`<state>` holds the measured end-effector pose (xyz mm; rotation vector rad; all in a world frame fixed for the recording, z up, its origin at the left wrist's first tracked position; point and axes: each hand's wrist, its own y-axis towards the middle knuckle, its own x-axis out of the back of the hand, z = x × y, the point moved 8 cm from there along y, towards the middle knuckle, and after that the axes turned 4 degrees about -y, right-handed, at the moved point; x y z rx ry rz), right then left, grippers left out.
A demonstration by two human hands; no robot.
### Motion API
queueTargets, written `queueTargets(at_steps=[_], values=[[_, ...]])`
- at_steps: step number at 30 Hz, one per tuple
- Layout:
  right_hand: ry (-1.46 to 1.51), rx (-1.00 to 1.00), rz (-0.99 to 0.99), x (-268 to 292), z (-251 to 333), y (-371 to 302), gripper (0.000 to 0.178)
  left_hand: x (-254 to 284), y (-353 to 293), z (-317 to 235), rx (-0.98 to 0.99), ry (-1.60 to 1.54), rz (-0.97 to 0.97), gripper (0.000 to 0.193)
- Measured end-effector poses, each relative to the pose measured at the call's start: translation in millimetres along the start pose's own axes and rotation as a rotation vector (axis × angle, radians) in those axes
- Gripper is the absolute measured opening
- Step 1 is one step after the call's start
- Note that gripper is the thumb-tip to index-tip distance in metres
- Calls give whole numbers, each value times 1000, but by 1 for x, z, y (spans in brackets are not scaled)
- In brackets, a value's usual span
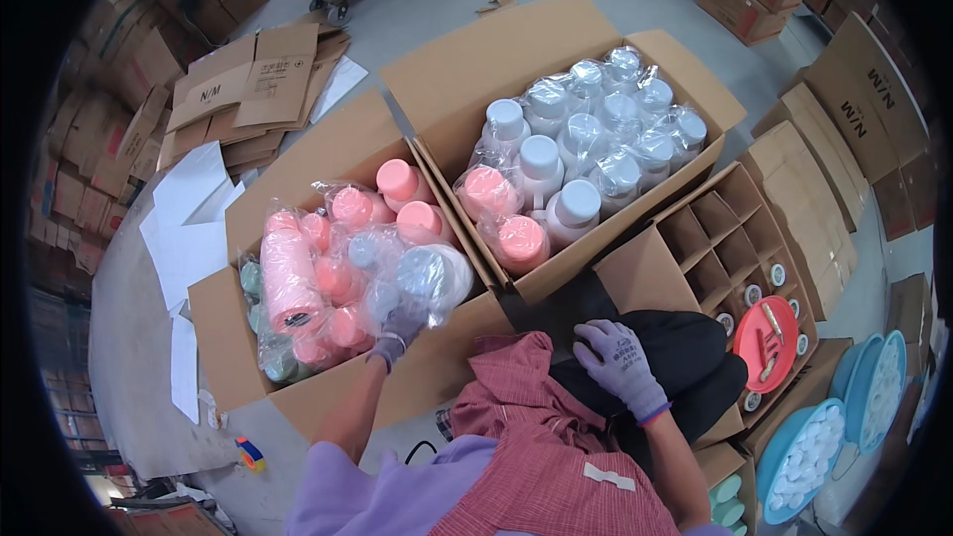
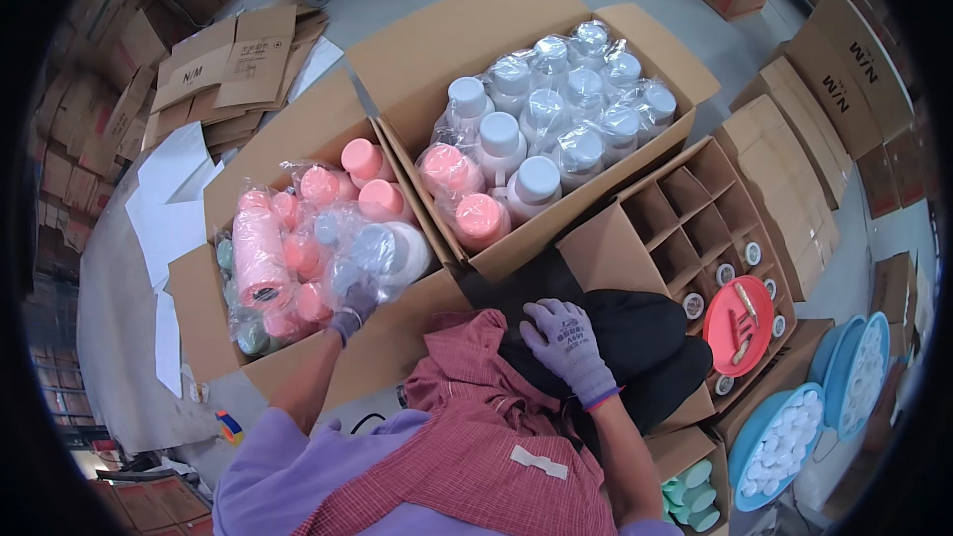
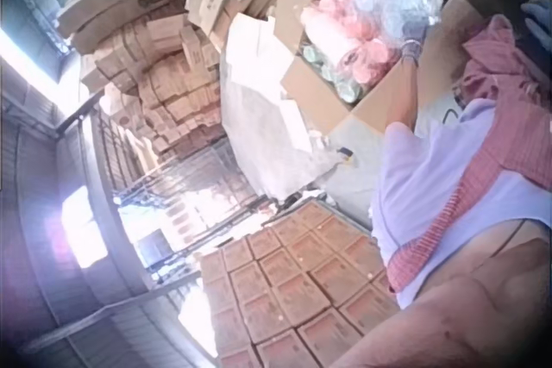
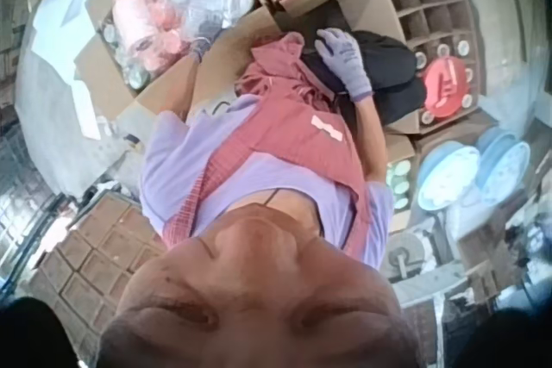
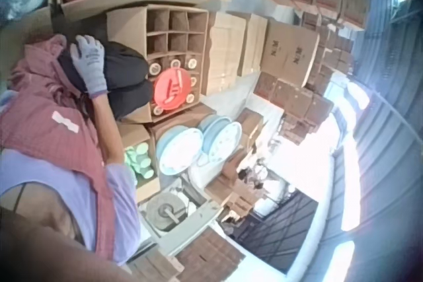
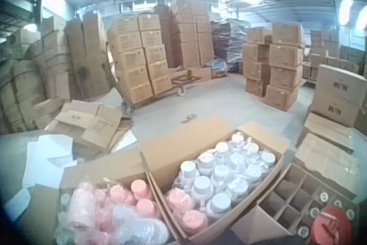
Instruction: The person assembles thermos flasks by inserting inner liners, screwing on lids, and wrapping each unit in plastic. They handle pink and white flasks, lids, and plastic wrap, placing finished units into a cardboard box.
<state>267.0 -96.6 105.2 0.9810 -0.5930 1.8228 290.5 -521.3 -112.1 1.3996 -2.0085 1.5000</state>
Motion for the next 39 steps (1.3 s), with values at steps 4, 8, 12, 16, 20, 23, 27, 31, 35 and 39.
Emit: queueTargets(at_steps=[4,8,12,16,20,23,27,31,35,39], values=[[-53,22,7,-1,1,-10,27,63,23,-9,203,-447,421,23],[-93,-8,21,-1,-2,-12,27,217,74,-79,-90,49,-520,25],[-76,40,35,-8,15,2,26,197,127,-30,122,145,-653,67],[-20,-36,3,-3,1,1,25,161,126,-90,233,244,-420,91],[314,-131,4,5,-5,20,29,235,36,-129,-45,219,-631,86],[383,-125,-147,19,0,52,44,290,-89,-241,-301,208,-773,74],[1120,-377,-159,22,-1,87,76,308,-222,-316,-661,35,-751,85],[1781,-290,-429,63,-44,70,54,236,-211,-342,-782,-546,-597,84],[1249,-200,-1071,222,-78,-42,34,85,-160,-372,-451,-1289,301,69],[689,-371,-1047,302,-60,-151,34,2,-144,-416,-94,-1149,964,67]])
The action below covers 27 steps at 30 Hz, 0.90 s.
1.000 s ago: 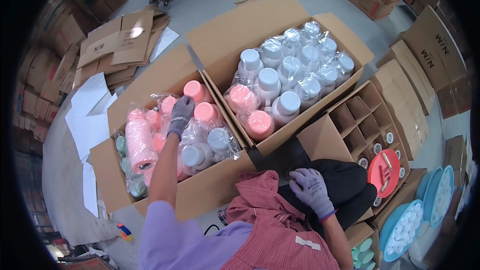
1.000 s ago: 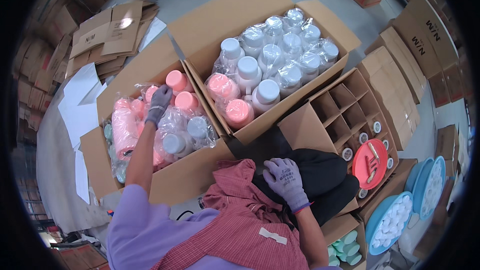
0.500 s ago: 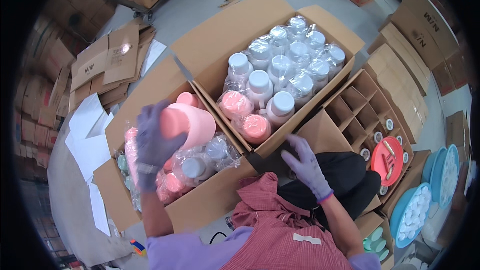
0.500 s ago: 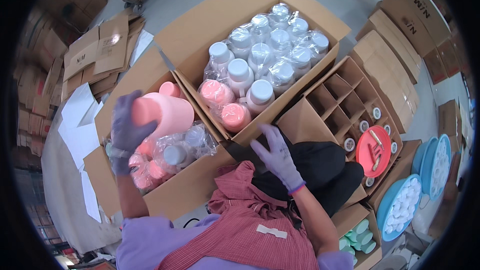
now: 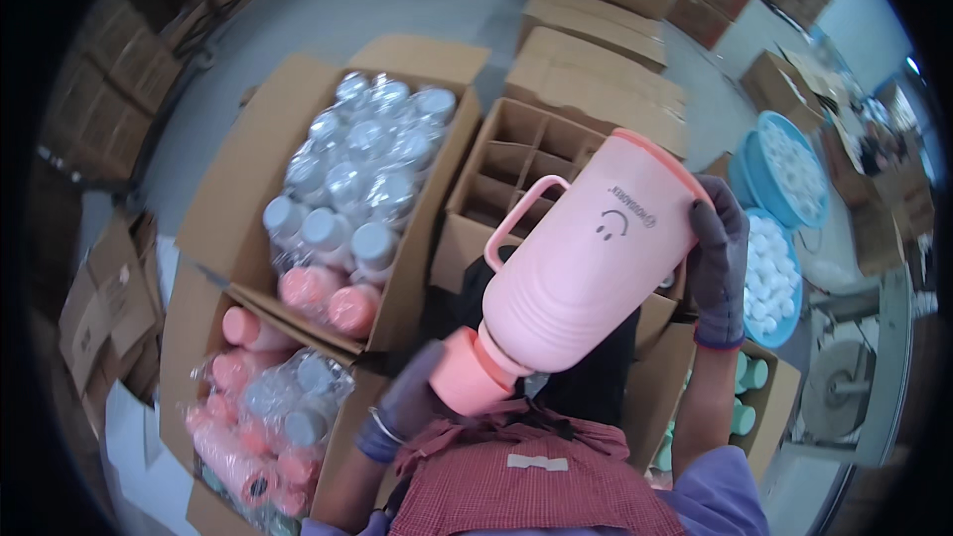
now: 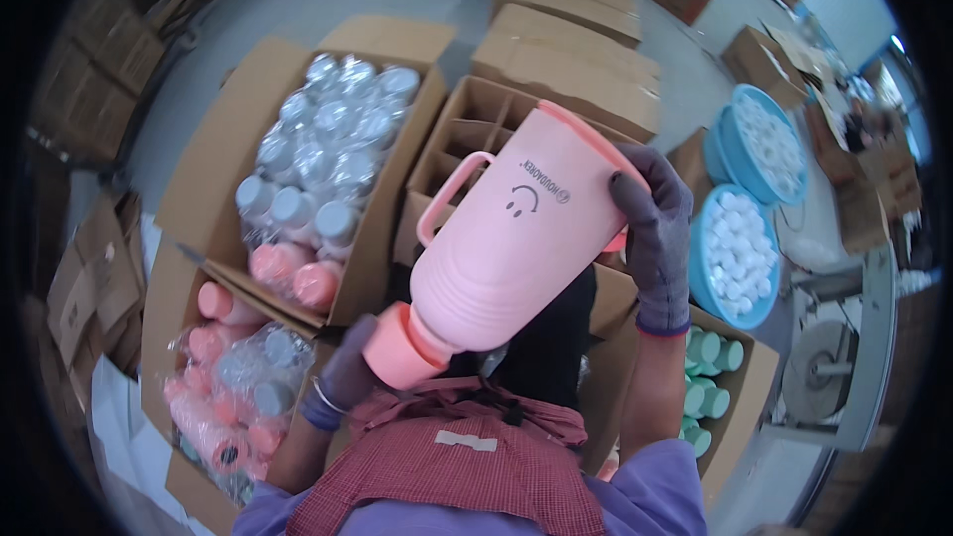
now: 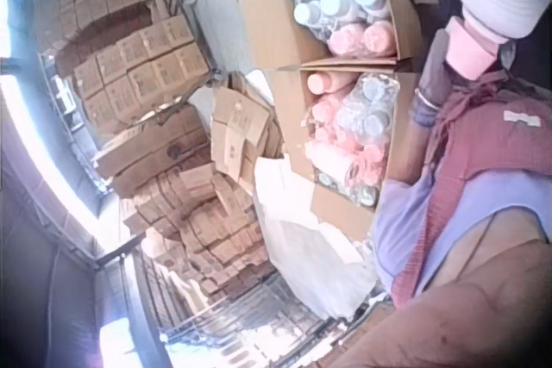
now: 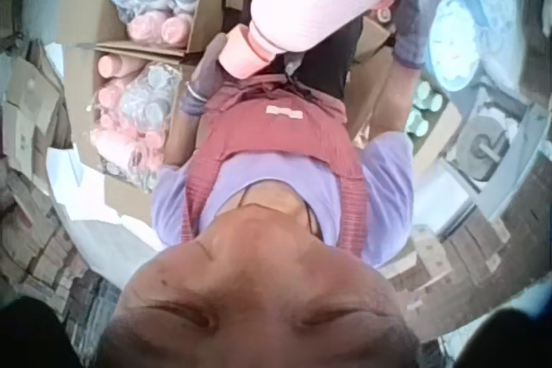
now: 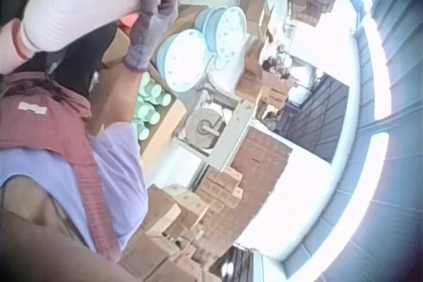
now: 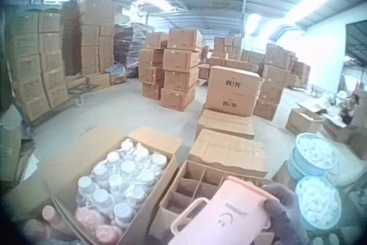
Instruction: The person assembles thermos flasks by inserting inner liners, screwing on lids, and wrapping each unit in plastic. They handle pink and white flasks, lids, and plastic wrap, placing finished units into a cardboard box.
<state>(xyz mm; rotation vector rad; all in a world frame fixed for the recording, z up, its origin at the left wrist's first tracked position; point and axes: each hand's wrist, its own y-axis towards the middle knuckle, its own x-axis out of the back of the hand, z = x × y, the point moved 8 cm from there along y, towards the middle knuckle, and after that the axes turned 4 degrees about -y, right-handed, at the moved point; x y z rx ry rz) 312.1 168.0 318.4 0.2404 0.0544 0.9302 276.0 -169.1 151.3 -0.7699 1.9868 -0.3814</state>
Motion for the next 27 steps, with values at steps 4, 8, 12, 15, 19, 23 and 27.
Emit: queueTargets(at_steps=[4,8,12,15,19,23,27], values=[[-806,217,-146,33,6,-46,34,4,80,-55,-286,136,-7,55],[-1224,249,94,-24,-70,-107,27,-87,207,-73,-420,428,-18,68],[-1042,368,-59,-46,-26,-114,26,-125,314,-35,-235,483,146,70],[-830,372,-27,-27,-30,-112,21,-130,327,-16,-120,458,126,54],[-417,400,83,22,-65,-109,20,-144,245,10,-35,471,373,51],[-132,37,137,73,-128,-104,20,-123,141,-38,-414,730,402,55],[-177,190,257,32,-78,-90,38,-112,138,-48,-662,466,133,50]])
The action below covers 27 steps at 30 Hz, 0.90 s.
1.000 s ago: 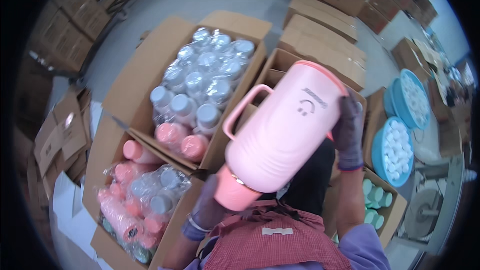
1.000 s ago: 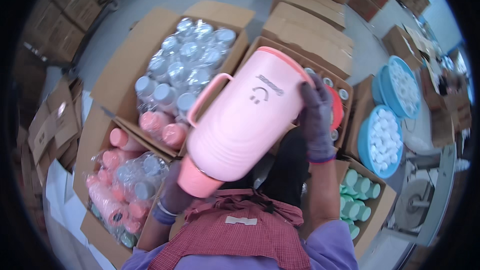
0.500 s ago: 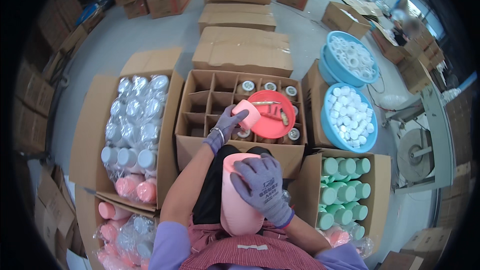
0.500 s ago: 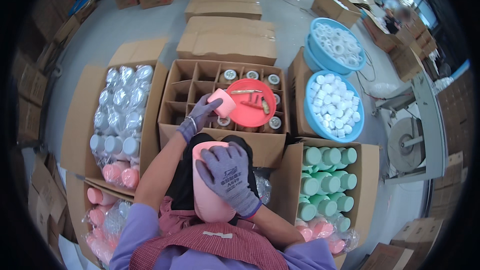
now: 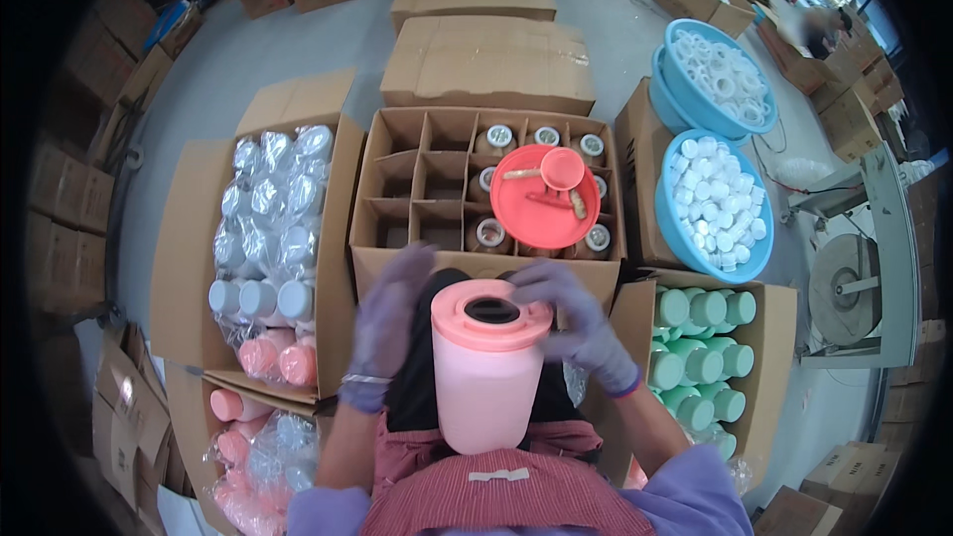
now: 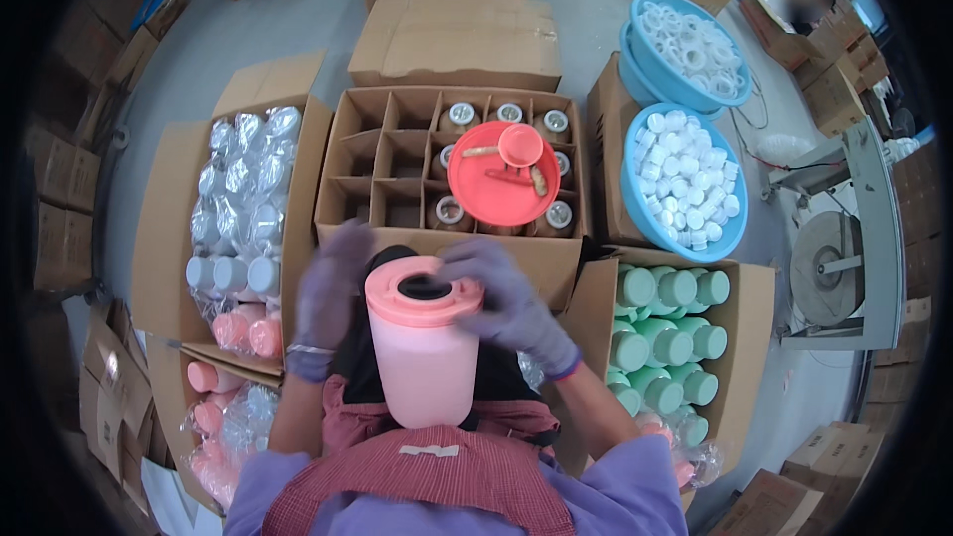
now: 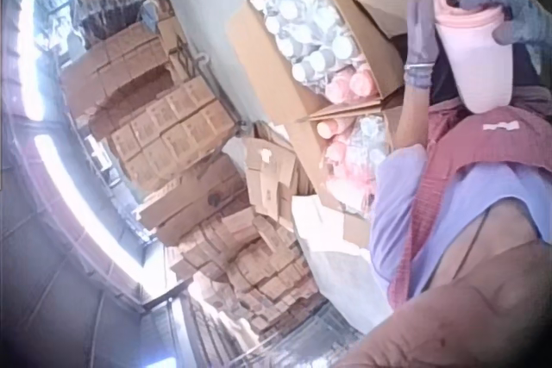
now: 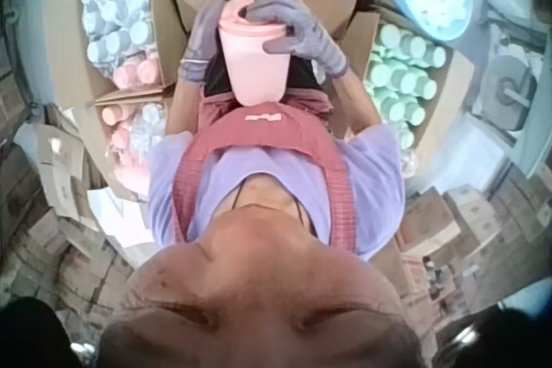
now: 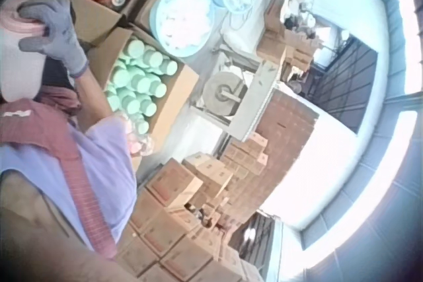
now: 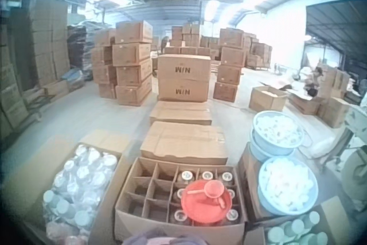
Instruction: The person assembles thermos flasks by inserting inner liners, screwing on lids, and wrapping each unit in plastic. They handle pink and white flasks, lids, and plastic wrap, placing finished units into a cardboard box.
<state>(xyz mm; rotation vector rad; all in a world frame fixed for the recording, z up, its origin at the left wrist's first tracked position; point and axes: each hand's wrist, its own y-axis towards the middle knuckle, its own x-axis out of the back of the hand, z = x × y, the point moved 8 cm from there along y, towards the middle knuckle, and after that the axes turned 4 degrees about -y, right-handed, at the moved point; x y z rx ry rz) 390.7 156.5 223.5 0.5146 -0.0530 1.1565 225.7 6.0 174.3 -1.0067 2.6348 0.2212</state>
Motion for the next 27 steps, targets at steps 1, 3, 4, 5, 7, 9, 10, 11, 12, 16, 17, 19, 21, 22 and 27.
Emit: queueTargets(at_steps=[1,3,4,5,7,9,10,11,12,16,17,19,21,22,27], values=[[-131,149,144,-18,23,13,45,-20,-2,1,77,94,124,52],[-176,-7,88,1,-8,4,47,-24,-10,-5,95,58,242,52],[-67,-187,-14,28,-36,-15,48,14,-16,15,126,-121,174,53],[-154,-405,-101,58,-75,-44,50,21,-14,2,43,-388,250,54],[11,-311,-53,31,-46,-26,51,12,-2,1,-5,-399,240,56],[208,-132,107,-6,-7,2,56,-27,11,16,172,7,306,64],[-15,-49,198,-13,-7,3,56,-44,5,11,214,-90,466,77],[150,-188,134,-13,-27,0,55,-42,7,14,229,-37,437,82],[316,-327,70,-13,-44,-3,56,-41,9,17,244,14,407,87],[784,-825,-389,-2,-107,32,46,-49,59,17,274,61,194,43],[298,-569,-397,19,-107,44,47,-46,71,18,191,-61,107,32],[-586,-45,-369,23,-58,72,53,-24,86,30,147,-103,-72,30],[-661,49,-233,-7,-50,74,57,-11,93,34,65,-18,-206,29],[-565,36,-178,-17,-57,74,59,-7,95,34,26,66,-259,28],[-1009,-435,7,30,-198,11,50,27,82,42,-148,-225,-576,29]])
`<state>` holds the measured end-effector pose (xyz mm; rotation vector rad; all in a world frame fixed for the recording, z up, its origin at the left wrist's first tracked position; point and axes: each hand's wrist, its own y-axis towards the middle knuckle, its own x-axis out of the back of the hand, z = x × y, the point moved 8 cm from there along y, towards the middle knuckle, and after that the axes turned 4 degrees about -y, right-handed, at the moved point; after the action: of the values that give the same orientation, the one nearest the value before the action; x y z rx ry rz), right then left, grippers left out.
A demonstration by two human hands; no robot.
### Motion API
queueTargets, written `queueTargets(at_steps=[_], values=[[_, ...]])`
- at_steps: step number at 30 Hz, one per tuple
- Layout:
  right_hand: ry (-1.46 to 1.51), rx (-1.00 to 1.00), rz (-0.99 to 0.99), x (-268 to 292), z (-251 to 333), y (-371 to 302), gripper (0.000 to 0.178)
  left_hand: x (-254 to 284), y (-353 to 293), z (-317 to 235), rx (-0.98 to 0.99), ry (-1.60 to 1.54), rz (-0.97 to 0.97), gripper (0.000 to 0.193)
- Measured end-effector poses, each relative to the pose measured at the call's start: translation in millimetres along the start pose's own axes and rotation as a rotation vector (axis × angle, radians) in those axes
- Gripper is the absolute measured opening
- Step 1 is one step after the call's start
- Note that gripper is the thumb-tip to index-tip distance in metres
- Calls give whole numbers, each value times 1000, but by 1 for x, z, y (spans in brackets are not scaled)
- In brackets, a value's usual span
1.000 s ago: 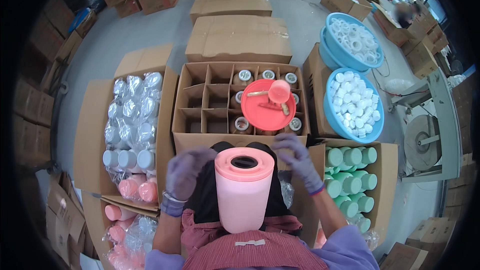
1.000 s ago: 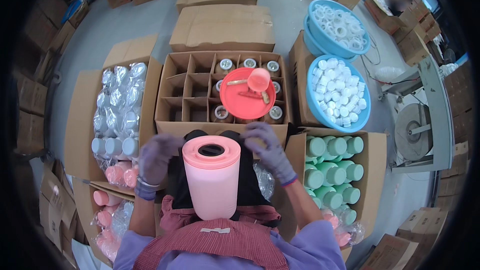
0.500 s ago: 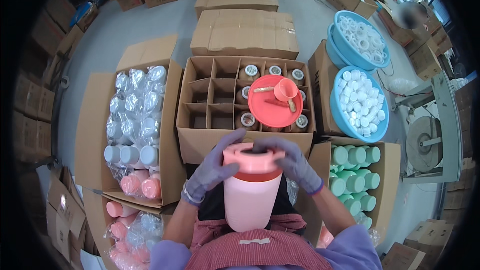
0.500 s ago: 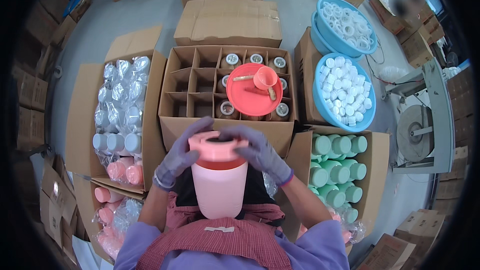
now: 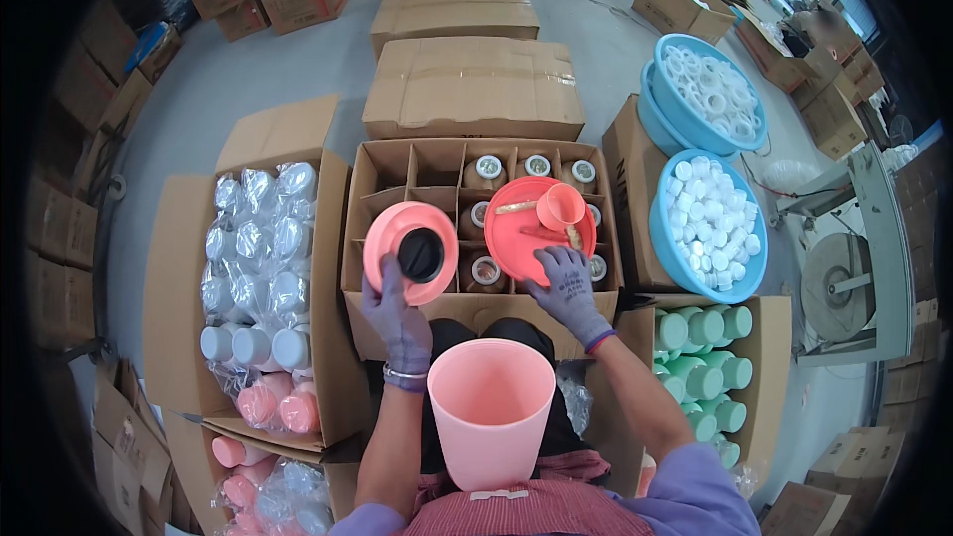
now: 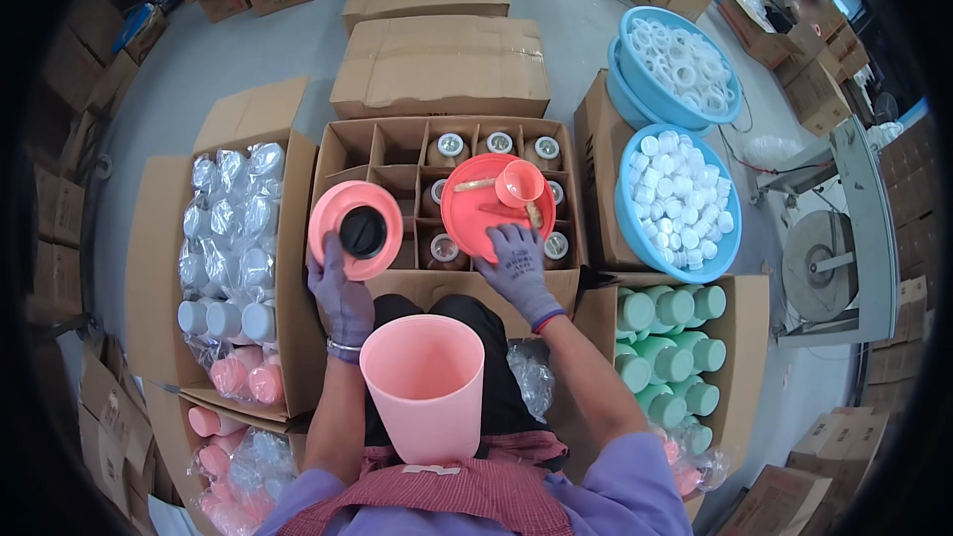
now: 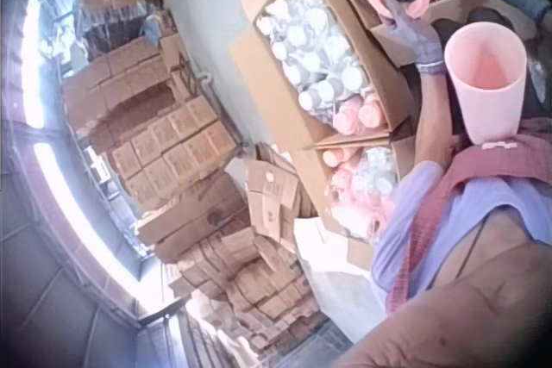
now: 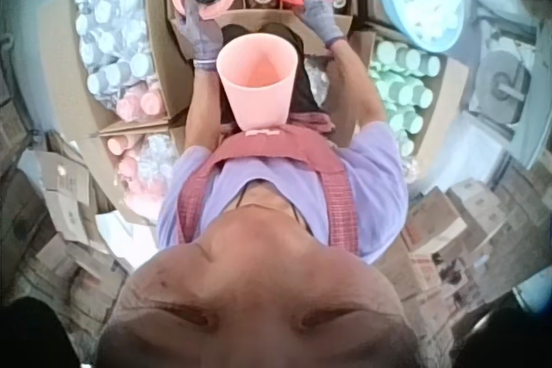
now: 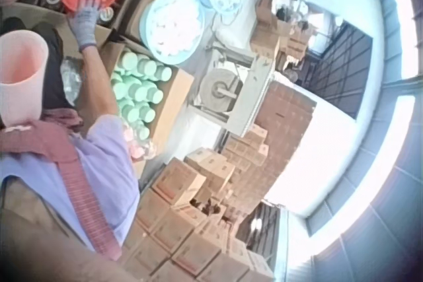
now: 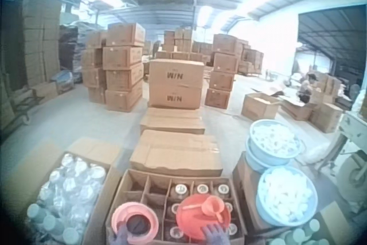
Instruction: The person assembles thermos flasks by inserting inner liners, screwing on lids, and wrapping each unit in plastic. They handle pink and white flasks, lids, and plastic wrap, placing finished units into a cardboard box.
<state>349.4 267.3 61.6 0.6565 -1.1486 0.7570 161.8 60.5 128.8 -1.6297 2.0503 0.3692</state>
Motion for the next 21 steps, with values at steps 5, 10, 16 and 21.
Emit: queueTargets(at_steps=[5,10,16,21], values=[[-418,287,-9,-67,-37,-14,39,49,10,17,-177,225,-18,41],[-285,480,17,-77,25,18,33,35,-3,-16,-734,1032,77,51],[-241,687,95,-114,124,66,30,28,2,-6,-737,986,186,55],[-163,555,-311,-86,121,71,31,29,9,-8,-634,992,240,56]])
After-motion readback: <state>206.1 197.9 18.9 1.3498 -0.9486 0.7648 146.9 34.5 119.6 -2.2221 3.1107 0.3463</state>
